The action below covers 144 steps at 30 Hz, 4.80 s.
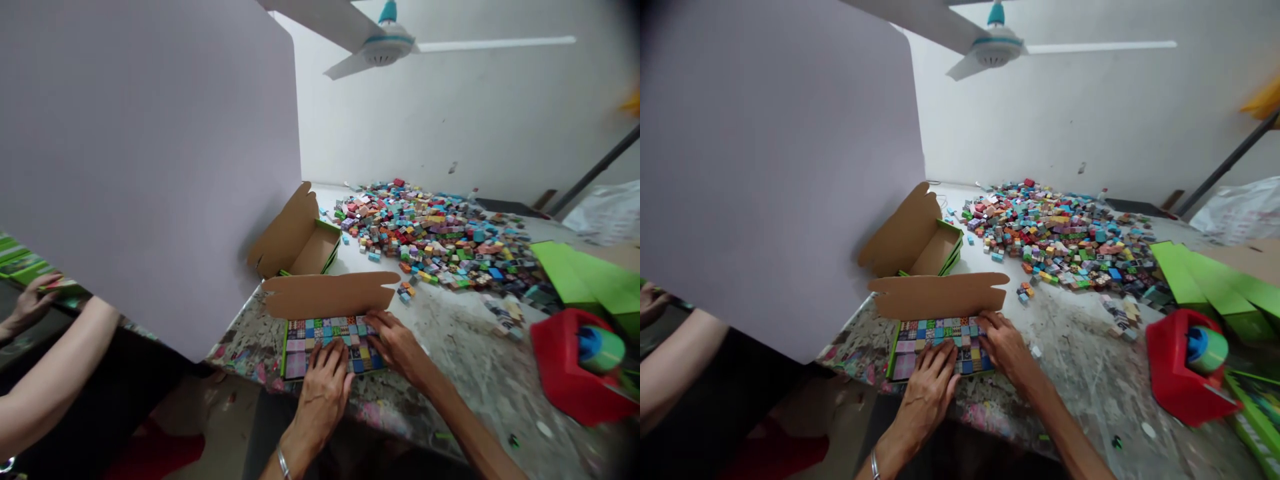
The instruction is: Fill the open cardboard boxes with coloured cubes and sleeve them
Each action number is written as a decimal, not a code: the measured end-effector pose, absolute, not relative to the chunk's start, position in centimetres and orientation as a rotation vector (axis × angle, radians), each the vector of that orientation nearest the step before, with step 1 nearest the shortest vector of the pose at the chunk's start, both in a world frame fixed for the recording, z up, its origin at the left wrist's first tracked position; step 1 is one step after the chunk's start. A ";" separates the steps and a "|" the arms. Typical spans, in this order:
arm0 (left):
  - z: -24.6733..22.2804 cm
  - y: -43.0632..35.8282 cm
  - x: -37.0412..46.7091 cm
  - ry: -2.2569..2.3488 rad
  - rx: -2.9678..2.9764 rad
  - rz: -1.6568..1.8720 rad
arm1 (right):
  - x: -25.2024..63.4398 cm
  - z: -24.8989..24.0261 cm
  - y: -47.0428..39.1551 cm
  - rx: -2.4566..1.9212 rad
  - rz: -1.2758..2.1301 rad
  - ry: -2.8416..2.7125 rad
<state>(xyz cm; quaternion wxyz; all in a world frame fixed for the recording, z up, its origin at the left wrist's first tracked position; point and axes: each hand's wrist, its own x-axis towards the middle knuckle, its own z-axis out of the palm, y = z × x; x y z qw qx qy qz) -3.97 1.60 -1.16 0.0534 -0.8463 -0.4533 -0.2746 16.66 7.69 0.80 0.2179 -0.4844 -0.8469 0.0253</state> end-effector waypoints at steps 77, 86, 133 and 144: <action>-1.1 1.7 -4.3 -1.358 -2.591 -0.787 | 22.4 2.0 5.0 -1.588 0.403 -1.978; -0.9 1.4 -4.1 -1.384 -2.619 -0.798 | 22.5 0.7 4.5 -1.880 0.239 -2.136; -0.8 -3.5 2.8 -1.282 -3.141 -0.881 | 20.7 0.3 -2.8 -1.789 0.205 -1.925; -1.8 -3.7 4.6 -1.281 -3.176 -0.616 | 23.7 0.2 -4.7 -2.006 0.310 -1.629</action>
